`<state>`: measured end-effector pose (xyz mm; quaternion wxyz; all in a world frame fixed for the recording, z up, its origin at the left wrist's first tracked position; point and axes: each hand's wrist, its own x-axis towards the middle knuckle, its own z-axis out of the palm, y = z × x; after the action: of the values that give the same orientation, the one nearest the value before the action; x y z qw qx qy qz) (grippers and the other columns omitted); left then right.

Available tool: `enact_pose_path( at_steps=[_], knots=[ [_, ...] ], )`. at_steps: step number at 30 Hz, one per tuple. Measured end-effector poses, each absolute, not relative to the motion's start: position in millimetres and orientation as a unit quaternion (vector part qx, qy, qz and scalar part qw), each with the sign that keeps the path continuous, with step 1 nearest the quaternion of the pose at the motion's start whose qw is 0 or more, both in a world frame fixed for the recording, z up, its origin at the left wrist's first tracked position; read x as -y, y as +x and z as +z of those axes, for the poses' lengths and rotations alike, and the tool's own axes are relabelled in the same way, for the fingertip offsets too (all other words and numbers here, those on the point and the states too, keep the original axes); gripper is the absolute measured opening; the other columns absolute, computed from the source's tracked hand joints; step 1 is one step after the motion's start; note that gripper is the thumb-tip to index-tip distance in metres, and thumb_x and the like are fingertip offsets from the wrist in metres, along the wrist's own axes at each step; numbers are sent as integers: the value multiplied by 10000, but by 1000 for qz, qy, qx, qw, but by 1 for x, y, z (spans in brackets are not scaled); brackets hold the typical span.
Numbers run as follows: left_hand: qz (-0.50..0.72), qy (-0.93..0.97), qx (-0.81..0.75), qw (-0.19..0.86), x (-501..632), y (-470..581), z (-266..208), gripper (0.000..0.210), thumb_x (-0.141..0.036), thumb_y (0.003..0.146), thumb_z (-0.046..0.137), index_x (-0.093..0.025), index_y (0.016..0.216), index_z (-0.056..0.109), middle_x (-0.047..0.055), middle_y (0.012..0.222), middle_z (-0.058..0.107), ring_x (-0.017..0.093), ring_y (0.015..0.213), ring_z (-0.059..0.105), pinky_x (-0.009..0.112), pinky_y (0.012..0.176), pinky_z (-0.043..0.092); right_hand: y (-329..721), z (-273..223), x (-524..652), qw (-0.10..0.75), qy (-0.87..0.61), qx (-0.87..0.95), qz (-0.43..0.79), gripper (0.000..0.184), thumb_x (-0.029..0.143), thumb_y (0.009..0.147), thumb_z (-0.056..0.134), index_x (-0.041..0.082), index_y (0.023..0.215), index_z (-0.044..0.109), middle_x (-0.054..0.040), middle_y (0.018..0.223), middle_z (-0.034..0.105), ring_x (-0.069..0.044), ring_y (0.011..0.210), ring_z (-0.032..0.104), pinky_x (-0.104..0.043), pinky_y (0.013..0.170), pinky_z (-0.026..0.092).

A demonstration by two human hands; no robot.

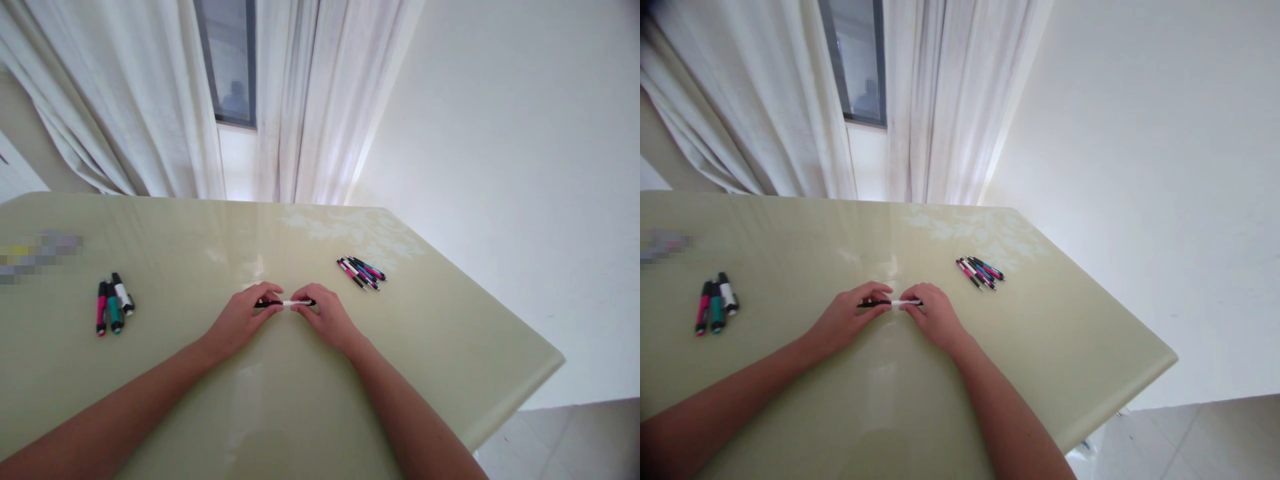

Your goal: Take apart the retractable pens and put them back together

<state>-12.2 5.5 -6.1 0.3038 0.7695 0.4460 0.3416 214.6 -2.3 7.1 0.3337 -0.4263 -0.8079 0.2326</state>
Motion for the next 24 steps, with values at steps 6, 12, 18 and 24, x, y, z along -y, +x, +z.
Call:
enact_pose_path(
  at_steps=[6,12,18,24],
  knots=[
    [336,758,-452,328,-3,-12,0,216,-459,904,665,-261,960,729,-31,950,776,183,890,715,275,839,534,213,7,3,341,-424,811,216,43,212,951,670,204,987,692,-38,957,725,-180,910,644,-301,843,479],
    [321,770,-460,304,-1,-10,4,302,-504,964,564,-261,963,744,-22,884,766,177,774,684,280,723,516,213,8,3,345,-416,811,223,60,172,930,678,206,979,686,-35,958,707,-179,927,629,-294,844,477],
    [371,765,-446,279,-5,-13,-1,260,-471,925,632,-253,1004,748,26,974,767,213,889,702,325,823,556,216,10,2,364,-432,790,239,48,217,924,690,214,971,694,-32,948,704,-182,912,638,-297,833,491],
    [404,772,-405,277,-7,-14,-2,254,-419,955,616,-263,1098,756,48,1166,732,216,1069,680,333,945,549,216,12,2,376,-434,778,253,91,281,944,679,208,991,705,-33,946,723,-168,880,654,-283,812,500]
  ],
)
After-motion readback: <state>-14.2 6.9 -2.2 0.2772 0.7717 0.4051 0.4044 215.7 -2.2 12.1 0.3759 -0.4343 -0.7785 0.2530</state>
